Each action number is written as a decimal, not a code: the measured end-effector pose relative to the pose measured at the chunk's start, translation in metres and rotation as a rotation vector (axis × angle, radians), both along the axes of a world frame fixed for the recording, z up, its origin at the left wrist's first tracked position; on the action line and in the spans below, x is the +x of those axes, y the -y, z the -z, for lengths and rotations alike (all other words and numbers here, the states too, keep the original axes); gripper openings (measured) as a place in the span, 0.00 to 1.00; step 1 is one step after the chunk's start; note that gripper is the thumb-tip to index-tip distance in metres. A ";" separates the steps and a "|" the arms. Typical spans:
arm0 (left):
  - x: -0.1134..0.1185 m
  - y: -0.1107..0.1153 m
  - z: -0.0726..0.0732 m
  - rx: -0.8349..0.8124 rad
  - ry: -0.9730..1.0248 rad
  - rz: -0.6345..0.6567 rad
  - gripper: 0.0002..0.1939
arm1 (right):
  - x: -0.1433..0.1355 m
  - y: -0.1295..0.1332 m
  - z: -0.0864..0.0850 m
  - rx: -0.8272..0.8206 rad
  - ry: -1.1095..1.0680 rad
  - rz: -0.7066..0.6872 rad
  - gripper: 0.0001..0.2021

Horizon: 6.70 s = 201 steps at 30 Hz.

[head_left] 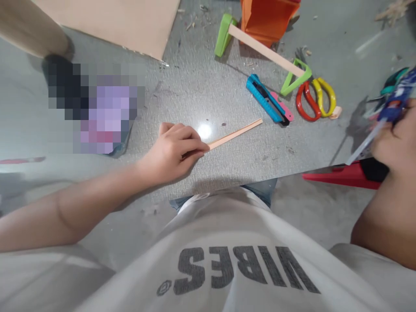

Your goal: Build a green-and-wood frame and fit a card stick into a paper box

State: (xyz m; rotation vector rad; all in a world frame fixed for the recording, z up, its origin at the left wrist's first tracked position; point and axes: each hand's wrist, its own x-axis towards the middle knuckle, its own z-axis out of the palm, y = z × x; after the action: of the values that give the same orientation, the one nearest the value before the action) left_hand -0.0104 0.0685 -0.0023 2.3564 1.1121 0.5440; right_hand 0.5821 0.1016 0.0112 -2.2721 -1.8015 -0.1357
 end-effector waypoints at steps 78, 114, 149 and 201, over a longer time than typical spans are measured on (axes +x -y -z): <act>0.003 0.001 -0.014 -0.189 -0.014 -0.415 0.13 | -0.248 -0.037 -0.009 -0.045 -0.008 -1.114 0.41; 0.000 0.001 -0.013 -0.164 -0.003 -0.424 0.10 | -0.246 -0.041 -0.019 0.100 0.058 -0.946 0.42; -0.002 0.001 -0.014 -0.179 -0.003 -0.433 0.10 | -0.227 -0.053 -0.033 0.155 0.082 -0.842 0.36; -0.003 0.001 -0.006 -0.076 -0.042 -0.353 0.10 | -0.246 -0.032 -0.039 -0.069 -0.246 -1.290 0.35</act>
State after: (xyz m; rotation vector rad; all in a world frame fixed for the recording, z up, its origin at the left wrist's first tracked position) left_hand -0.0135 0.0677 0.0040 2.1252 1.5530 0.5626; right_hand 0.3364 0.1334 0.0505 -0.7249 -2.6784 0.4081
